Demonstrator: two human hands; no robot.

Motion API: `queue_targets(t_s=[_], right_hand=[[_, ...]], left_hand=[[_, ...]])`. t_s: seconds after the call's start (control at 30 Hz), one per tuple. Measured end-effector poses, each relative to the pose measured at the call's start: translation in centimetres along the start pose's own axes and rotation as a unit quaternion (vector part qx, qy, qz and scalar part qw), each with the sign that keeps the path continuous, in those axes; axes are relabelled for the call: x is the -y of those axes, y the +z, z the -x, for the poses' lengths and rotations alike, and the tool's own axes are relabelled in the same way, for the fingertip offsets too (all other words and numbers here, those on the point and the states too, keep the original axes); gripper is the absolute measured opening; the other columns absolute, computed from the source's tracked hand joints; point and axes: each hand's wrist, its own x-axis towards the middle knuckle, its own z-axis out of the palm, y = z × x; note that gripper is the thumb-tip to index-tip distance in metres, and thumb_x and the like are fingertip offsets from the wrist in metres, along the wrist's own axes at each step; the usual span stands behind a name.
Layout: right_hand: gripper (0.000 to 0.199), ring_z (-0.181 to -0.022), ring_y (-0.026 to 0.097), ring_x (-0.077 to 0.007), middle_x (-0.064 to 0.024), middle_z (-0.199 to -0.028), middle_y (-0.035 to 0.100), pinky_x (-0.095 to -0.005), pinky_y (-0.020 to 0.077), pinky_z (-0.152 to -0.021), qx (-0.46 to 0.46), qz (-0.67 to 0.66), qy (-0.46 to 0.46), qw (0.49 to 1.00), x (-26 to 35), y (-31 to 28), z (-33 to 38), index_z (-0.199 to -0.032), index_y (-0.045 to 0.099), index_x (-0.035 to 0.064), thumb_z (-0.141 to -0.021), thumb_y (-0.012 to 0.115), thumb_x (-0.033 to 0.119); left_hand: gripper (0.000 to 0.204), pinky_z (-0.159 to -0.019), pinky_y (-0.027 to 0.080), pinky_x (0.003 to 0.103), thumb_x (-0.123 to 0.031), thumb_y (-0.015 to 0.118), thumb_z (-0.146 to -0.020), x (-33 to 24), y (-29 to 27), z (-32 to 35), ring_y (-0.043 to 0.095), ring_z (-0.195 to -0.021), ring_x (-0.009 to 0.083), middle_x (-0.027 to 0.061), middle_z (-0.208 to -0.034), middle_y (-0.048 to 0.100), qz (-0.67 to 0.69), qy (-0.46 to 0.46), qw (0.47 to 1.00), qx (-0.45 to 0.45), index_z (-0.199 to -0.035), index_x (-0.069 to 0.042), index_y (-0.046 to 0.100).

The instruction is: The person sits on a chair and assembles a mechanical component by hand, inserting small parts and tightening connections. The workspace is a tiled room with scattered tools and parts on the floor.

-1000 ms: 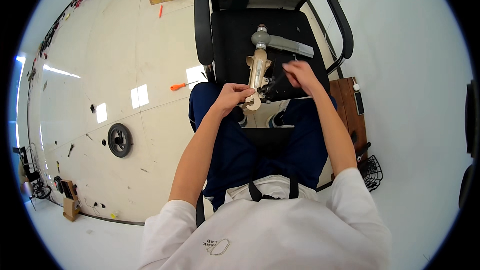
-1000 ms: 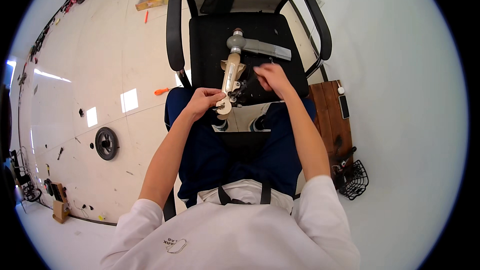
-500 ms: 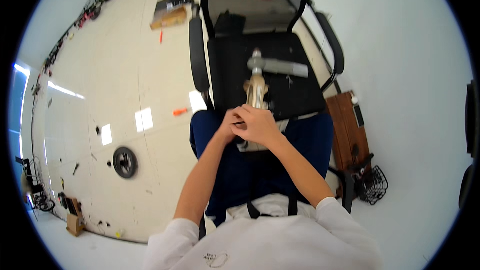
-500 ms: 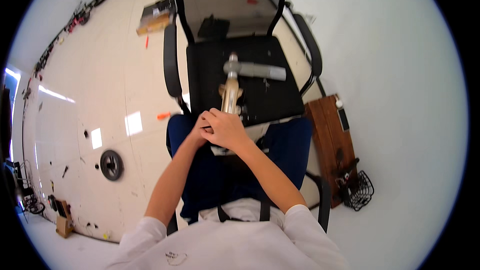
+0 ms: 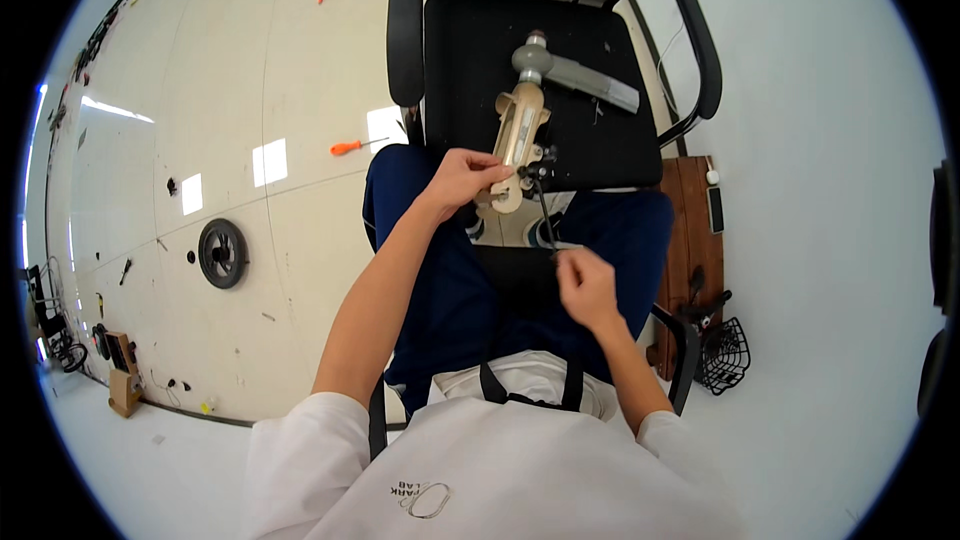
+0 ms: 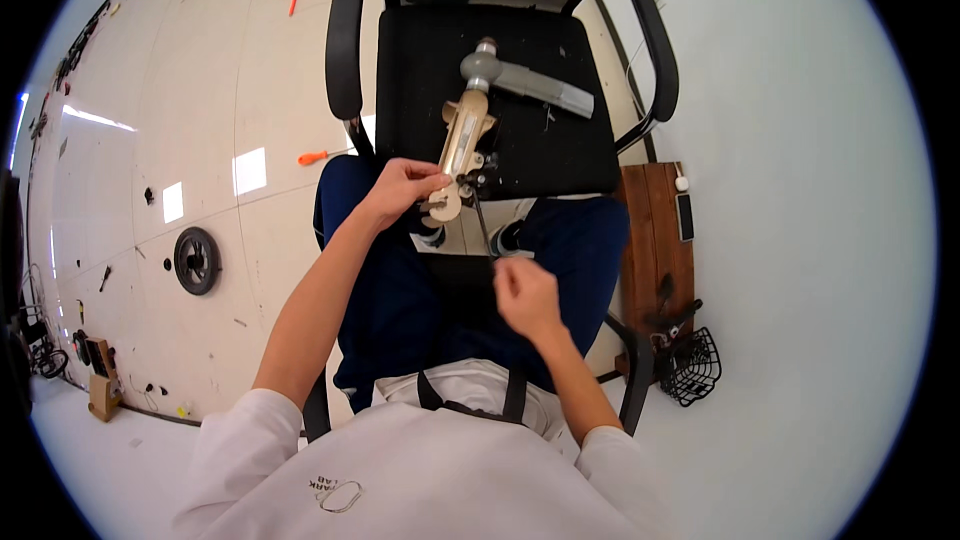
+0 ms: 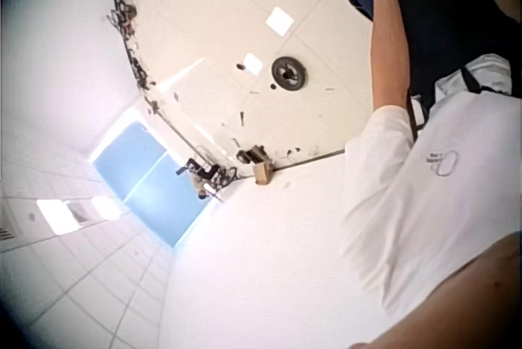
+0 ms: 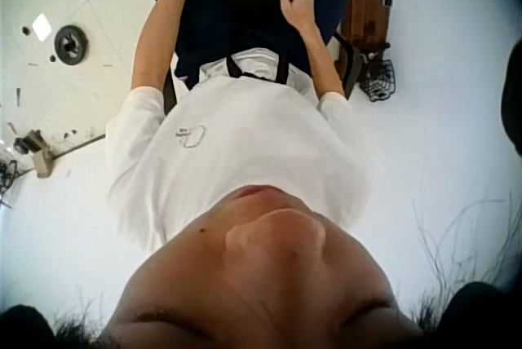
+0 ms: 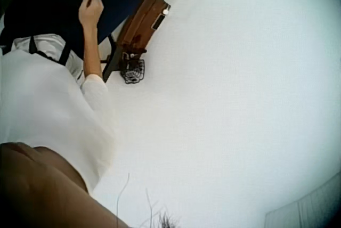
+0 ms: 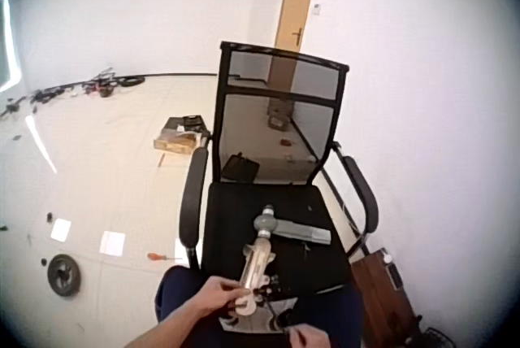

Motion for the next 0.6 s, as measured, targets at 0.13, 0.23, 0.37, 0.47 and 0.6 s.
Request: queue_targets(t_s=[0.13,0.23,0.37,0.47,0.6], right_hand=[[0.009,-0.063,0.062,-0.0247,-0.0075,-0.078,0.061,-0.0321,0.0493,-0.056,0.077,-0.008,-0.193,0.978,5.1,3.0,-3.4,-0.082,0.068,0.0031,-0.078,0.074,0.009],[0.013,-0.071,0.065,-0.0272,-0.0093,-0.083,0.066,-0.0365,0.0519,-0.062,0.138,0.007,-0.232,0.963,6.4,4.6,-9.0,-0.088,0.070,0.0059,-0.083,0.068,0.018],[0.023,-0.081,0.068,-0.0312,-0.0113,-0.087,0.069,-0.0395,0.0537,-0.070,0.226,0.053,-0.208,0.950,7.9,5.9,-15.9,-0.098,0.071,0.0062,-0.084,0.063,0.022],[0.026,-0.082,0.069,-0.0341,-0.0165,-0.081,0.070,-0.0437,0.0549,-0.076,0.158,0.144,-0.179,0.960,6.4,4.9,-21.1,-0.083,0.073,0.0068,-0.084,0.059,0.028],[0.027,-0.080,0.068,-0.0354,-0.0170,-0.082,0.070,-0.0463,0.0550,-0.071,0.193,0.239,-0.125,0.943,0.9,1.7,-21.9,-0.080,0.070,0.0050,-0.086,0.059,0.028]], left_hand=[[0.026,-0.063,0.043,0.022,-0.015,0.073,-0.089,0.4,-0.6,0.2,0.054,-0.070,0.0057,0.0013,-0.084,0.068,0.028,-0.006,0.999,-0.021,-0.107,0.003,0.072],[0.029,-0.069,0.048,0.024,-0.017,0.074,-0.088,0.4,-1.0,0.4,0.058,-0.074,0.0087,0.0055,-0.089,0.069,0.055,-0.005,0.998,-0.036,-0.107,0.005,0.072],[0.026,-0.071,0.051,0.027,-0.006,0.067,-0.088,0.6,-1.9,0.7,0.063,-0.081,0.0110,0.0063,-0.092,0.070,0.096,0.067,0.993,-0.012,-0.112,0.005,0.069],[0.025,-0.072,0.051,0.027,-0.010,0.072,-0.088,0.3,-1.6,0.1,0.063,-0.080,0.0109,0.0063,-0.090,0.070,0.011,-0.004,1.000,-0.025,-0.108,0.005,0.071],[0.028,-0.074,0.050,0.024,-0.014,0.072,-0.090,0.6,-1.5,-0.1,0.064,-0.080,0.0107,0.0076,-0.093,0.071,0.057,-0.002,0.998,-0.021,-0.109,0.006,0.070]])
